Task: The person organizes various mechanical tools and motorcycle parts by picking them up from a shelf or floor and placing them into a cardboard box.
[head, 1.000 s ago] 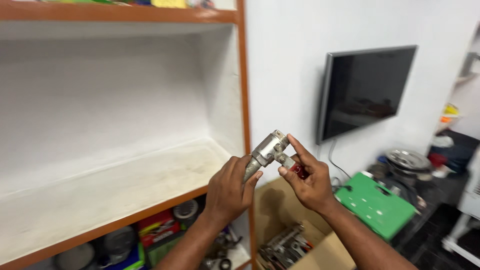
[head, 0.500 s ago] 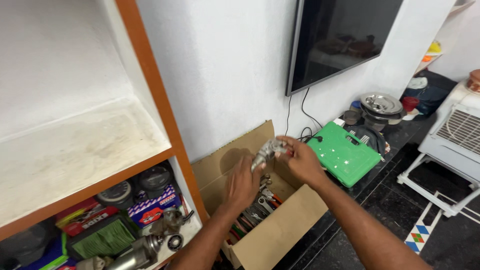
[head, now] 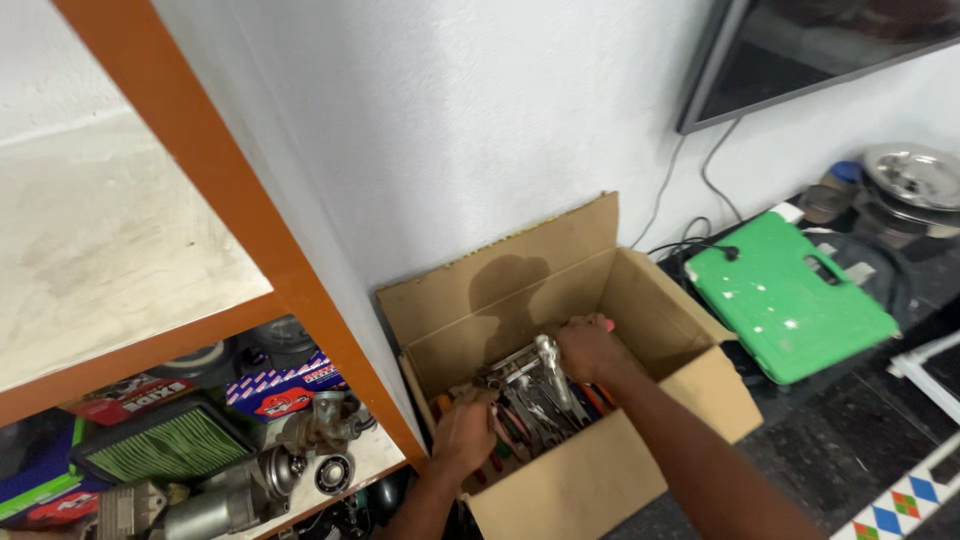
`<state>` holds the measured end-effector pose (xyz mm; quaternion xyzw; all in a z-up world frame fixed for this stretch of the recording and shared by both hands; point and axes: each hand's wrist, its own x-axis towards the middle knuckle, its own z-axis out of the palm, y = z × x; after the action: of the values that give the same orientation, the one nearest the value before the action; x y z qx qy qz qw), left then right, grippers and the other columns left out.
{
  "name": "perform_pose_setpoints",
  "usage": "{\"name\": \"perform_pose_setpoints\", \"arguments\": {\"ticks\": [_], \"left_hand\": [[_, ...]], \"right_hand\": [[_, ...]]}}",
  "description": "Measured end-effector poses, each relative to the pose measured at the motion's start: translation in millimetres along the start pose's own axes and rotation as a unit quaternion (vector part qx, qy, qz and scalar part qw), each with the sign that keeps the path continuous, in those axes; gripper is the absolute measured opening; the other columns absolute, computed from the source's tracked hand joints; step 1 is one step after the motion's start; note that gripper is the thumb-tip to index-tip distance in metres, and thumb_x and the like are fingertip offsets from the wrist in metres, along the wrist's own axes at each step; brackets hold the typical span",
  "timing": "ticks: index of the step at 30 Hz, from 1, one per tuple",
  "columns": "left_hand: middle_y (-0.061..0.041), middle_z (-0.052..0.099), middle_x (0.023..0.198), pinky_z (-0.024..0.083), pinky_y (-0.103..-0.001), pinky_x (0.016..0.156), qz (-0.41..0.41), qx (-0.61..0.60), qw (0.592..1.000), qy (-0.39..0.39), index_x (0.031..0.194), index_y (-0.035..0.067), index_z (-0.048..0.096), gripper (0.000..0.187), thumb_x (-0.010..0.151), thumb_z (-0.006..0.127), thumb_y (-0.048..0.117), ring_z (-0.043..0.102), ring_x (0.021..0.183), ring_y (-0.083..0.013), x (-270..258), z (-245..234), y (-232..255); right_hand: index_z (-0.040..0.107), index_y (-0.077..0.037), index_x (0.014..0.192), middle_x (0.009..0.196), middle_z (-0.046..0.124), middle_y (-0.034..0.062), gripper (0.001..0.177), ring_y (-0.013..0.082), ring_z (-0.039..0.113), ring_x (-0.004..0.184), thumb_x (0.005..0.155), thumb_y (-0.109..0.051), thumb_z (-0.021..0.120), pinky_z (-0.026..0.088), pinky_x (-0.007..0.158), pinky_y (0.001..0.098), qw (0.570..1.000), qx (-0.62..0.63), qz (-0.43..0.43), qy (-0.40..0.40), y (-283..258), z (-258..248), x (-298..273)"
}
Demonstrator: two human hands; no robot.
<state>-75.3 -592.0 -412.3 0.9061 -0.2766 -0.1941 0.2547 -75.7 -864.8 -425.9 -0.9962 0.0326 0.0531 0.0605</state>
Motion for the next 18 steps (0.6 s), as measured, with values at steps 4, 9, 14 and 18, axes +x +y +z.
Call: {"name": "perform_pose_setpoints", "arguments": {"ticks": [4, 9, 14, 18], "left_hand": [[-0.012, 0.052, 0.149, 0.042, -0.041, 0.113, 0.016, 0.057, 0.998, -0.006, 0.135, 0.008, 0.060, 0.060, 0.078, 0.065, -0.011, 0.051, 0.134, -0.0333, 0, 14, -12], [-0.012, 0.055, 0.146, 0.042, -0.039, 0.113, 0.035, 0.036, 0.998, 0.040, 0.134, 0.008, 0.061, 0.064, 0.074, 0.067, -0.012, 0.054, 0.133, -0.0321, 1, 15, -13], [-0.011, 0.053, 0.148, 0.044, -0.036, 0.111, 0.014, 0.026, 1.000, 0.009, 0.137, 0.008, 0.059, 0.070, 0.071, 0.065, -0.015, 0.055, 0.131, -0.0310, 4, 21, -16], [-0.010, 0.058, 0.146, 0.046, -0.038, 0.110, 0.038, 0.033, 0.998, 0.040, 0.131, 0.006, 0.065, 0.060, 0.074, 0.065, -0.013, 0.058, 0.131, -0.0297, 3, 23, -20]], "right_hand": [[0.057, -0.032, 0.143, 0.137, 0.062, 0.0111, 0.067, 0.0307, 0.046, 0.137, 0.081, -0.007, 0.065, 0.015, 0.118, 0.0617, 0.997, -0.036, -0.019, -0.070, -6, 53, 37], [0.052, -0.034, 0.148, 0.144, 0.057, 0.0068, 0.064, 0.0295, 0.042, 0.142, 0.089, -0.013, 0.065, 0.016, 0.121, 0.0571, 0.983, -0.027, 0.009, -0.180, -7, 112, 64], [0.054, -0.032, 0.148, 0.146, 0.060, 0.0014, 0.059, 0.0279, 0.047, 0.141, 0.094, -0.010, 0.060, 0.017, 0.123, 0.0572, 0.969, -0.039, 0.012, -0.246, 7, 151, 79], [0.049, -0.037, 0.152, 0.155, 0.051, 0.0001, 0.070, 0.0255, 0.037, 0.149, 0.091, -0.004, 0.061, 0.014, 0.124, 0.0581, 0.968, -0.035, 0.037, -0.247, 5, 151, 78]]}}
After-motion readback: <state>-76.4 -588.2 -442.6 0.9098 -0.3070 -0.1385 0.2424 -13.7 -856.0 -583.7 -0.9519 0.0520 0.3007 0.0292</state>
